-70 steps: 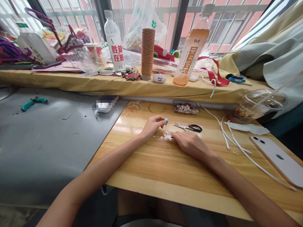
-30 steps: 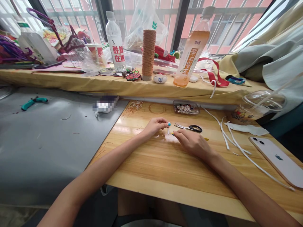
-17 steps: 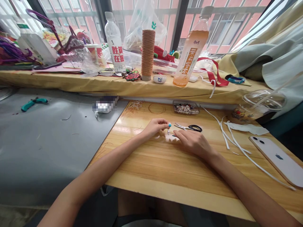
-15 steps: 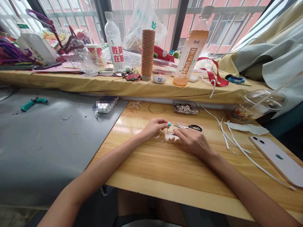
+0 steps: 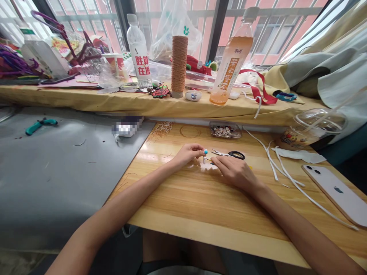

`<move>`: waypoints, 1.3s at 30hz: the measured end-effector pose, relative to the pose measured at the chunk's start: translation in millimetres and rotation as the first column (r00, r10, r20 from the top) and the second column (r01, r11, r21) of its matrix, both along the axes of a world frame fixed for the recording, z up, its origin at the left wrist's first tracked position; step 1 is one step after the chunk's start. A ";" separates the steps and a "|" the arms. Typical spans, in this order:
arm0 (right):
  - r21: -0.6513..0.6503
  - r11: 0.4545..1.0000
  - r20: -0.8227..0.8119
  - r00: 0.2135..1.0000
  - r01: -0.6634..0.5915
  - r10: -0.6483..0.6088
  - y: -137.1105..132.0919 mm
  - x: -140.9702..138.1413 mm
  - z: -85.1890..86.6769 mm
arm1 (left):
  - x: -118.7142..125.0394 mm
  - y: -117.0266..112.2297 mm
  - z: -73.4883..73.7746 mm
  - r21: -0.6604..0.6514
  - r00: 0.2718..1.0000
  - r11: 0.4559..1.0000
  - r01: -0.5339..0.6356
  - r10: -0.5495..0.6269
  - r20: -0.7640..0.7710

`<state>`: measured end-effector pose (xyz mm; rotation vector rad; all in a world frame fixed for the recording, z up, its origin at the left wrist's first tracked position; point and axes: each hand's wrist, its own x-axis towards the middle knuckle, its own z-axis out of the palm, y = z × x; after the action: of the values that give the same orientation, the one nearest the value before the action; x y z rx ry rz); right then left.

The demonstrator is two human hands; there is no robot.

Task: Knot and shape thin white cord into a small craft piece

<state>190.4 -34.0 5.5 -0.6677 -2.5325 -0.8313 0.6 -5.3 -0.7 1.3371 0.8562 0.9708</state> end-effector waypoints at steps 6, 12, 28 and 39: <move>-0.039 0.999 -0.095 0.995 0.013 -0.017 3.5 -3.3 -4.0 | 0.2 -0.9 -0.5 0.031 0.999 0.999 0.026 -0.026 -0.019; -0.223 0.961 -0.200 0.957 0.166 -0.211 1.2 -14.1 -5.0 | 0.0 -0.6 -0.8 0.079 0.999 0.997 -0.016 0.018 -0.033; -0.046 0.997 -0.159 0.985 0.068 -0.074 1.7 -9.1 -5.6 | 1.0 0.1 -2.3 0.146 1.000 0.989 -0.012 0.016 -0.024; -0.135 0.991 -0.082 0.997 -0.020 0.009 -0.4 -6.3 1.2 | 1.0 -1.2 -5.5 0.240 0.998 0.971 -0.011 0.025 -0.059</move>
<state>184.1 -34.4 6.7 -0.7098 -2.5335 -0.6184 1.6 -6.4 -6.2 1.5742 0.8174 1.0779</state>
